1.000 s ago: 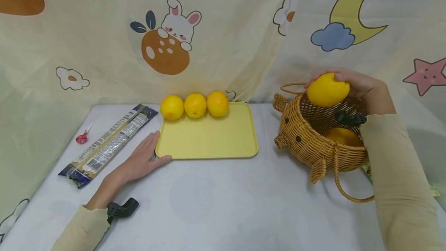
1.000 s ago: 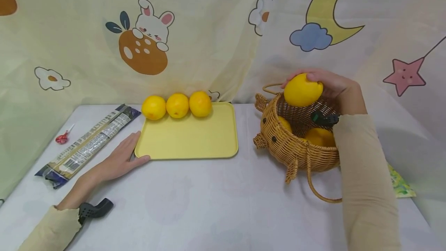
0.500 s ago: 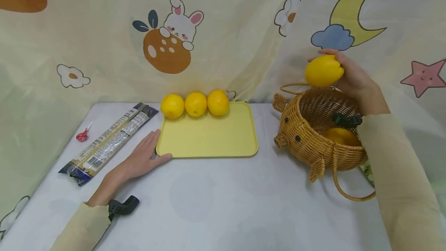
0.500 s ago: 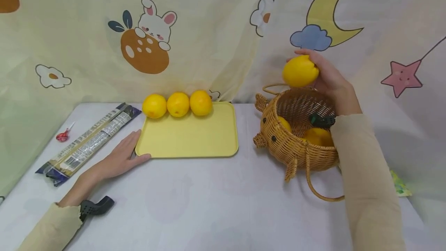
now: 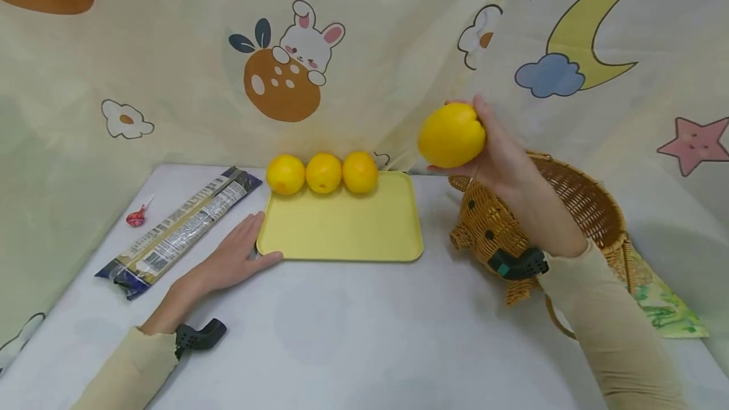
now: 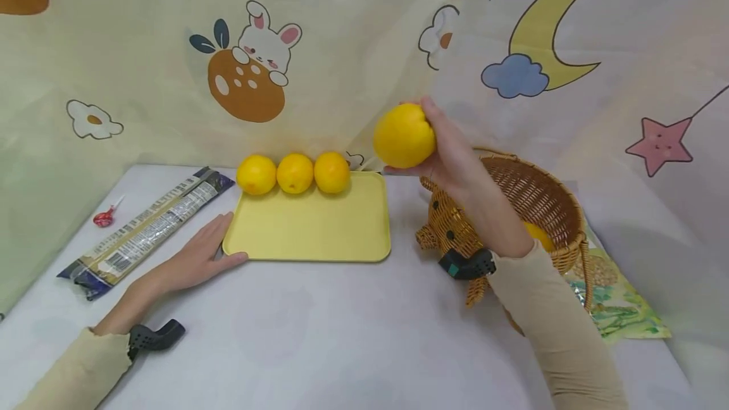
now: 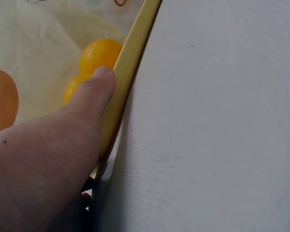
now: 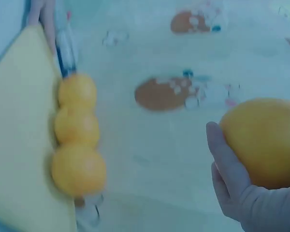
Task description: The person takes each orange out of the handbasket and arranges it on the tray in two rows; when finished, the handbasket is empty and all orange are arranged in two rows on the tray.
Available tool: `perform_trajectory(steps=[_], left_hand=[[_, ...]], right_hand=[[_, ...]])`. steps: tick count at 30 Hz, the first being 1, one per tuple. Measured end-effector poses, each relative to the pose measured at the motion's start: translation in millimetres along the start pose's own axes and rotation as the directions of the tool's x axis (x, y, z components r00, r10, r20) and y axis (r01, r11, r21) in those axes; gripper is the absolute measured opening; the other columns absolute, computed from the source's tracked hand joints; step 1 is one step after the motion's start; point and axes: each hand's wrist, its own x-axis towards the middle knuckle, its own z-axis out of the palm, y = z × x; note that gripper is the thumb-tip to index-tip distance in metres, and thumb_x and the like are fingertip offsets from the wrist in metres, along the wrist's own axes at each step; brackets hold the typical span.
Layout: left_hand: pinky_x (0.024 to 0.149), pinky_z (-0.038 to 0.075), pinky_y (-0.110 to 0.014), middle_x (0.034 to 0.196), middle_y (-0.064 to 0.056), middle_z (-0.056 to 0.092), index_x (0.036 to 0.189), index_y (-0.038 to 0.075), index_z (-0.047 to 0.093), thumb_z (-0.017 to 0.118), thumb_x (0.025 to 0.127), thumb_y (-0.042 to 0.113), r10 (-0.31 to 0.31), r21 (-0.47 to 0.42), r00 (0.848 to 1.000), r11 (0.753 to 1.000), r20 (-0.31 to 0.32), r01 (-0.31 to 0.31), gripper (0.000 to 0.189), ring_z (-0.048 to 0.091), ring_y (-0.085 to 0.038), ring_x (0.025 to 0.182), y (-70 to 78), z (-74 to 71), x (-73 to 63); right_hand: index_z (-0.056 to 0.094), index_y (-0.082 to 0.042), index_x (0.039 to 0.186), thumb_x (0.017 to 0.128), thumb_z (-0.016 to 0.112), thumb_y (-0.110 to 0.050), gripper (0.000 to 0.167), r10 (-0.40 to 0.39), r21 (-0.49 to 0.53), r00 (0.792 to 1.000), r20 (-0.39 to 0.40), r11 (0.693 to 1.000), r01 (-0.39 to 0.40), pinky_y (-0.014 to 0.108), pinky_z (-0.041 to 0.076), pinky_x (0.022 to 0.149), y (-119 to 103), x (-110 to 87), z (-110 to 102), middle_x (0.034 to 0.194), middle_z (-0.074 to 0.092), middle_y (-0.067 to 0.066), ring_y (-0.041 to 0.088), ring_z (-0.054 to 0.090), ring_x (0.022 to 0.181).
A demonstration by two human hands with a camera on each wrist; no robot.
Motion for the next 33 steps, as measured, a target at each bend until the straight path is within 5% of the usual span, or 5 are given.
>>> perform_trajectory(steps=[7,16,22,28,33], left_hand=[[0.121,0.009,-0.060,0.163,-0.021,0.001,0.155,0.003,-0.001,0.050,0.089,0.068,-0.007,0.009,1.000,1.000,0.002,0.007,0.106,0.003,-0.041,0.151,0.1,2.3,0.2],[0.122,0.008,-0.059,0.164,-0.020,0.000,0.155,0.003,-0.002,0.050,0.089,0.067,-0.010,0.008,1.000,1.000,0.011,0.010,0.106,0.002,-0.041,0.151,0.6,0.9,0.0],[0.122,0.007,-0.059,0.164,-0.019,-0.001,0.155,0.004,-0.004,0.050,0.089,0.069,-0.025,0.002,0.999,1.000,0.020,0.025,0.107,0.001,-0.040,0.151,0.6,0.4,-0.6],[0.122,0.007,-0.059,0.164,-0.019,-0.001,0.155,0.003,-0.003,0.049,0.089,0.068,-0.011,0.012,1.000,1.000,0.012,0.011,0.106,0.001,-0.040,0.151,1.5,1.9,1.3],[0.122,0.007,-0.059,0.164,-0.020,-0.001,0.155,0.003,-0.003,0.049,0.089,0.068,-0.012,0.010,1.000,1.000,0.016,0.011,0.106,0.001,-0.041,0.151,3.4,0.0,0.3]], right_hand=[[0.041,-0.026,0.134,0.095,0.057,-0.042,0.045,-0.010,0.046,0.998,0.061,0.999,0.007,0.047,0.060,0.083,29.6,6.7,36.4,0.133,0.045,0.004,0.031,0.048,0.122],[0.032,-0.026,0.140,0.093,0.061,-0.010,0.057,0.056,-0.204,0.998,-0.015,0.977,-0.058,0.051,0.057,0.087,36.0,31.3,53.7,0.132,0.043,0.006,0.032,0.048,0.123],[0.031,-0.028,0.146,0.092,0.065,-0.022,0.064,0.074,-0.442,0.996,-0.047,0.893,-0.088,0.048,0.053,0.098,26.9,58.4,46.5,0.132,0.044,0.006,0.028,0.052,0.117],[0.036,-0.018,0.141,0.091,0.061,-0.032,0.057,0.117,-0.482,0.990,-0.080,0.865,-0.142,0.042,0.052,0.097,25.3,82.4,34.5,0.124,0.049,0.003,0.022,0.054,0.111],[0.029,-0.016,0.142,0.089,0.063,-0.039,0.067,0.172,-0.463,0.976,-0.135,0.860,-0.216,0.050,0.054,0.096,29.4,112.5,21.0,0.130,0.044,0.007,0.026,0.055,0.108]])
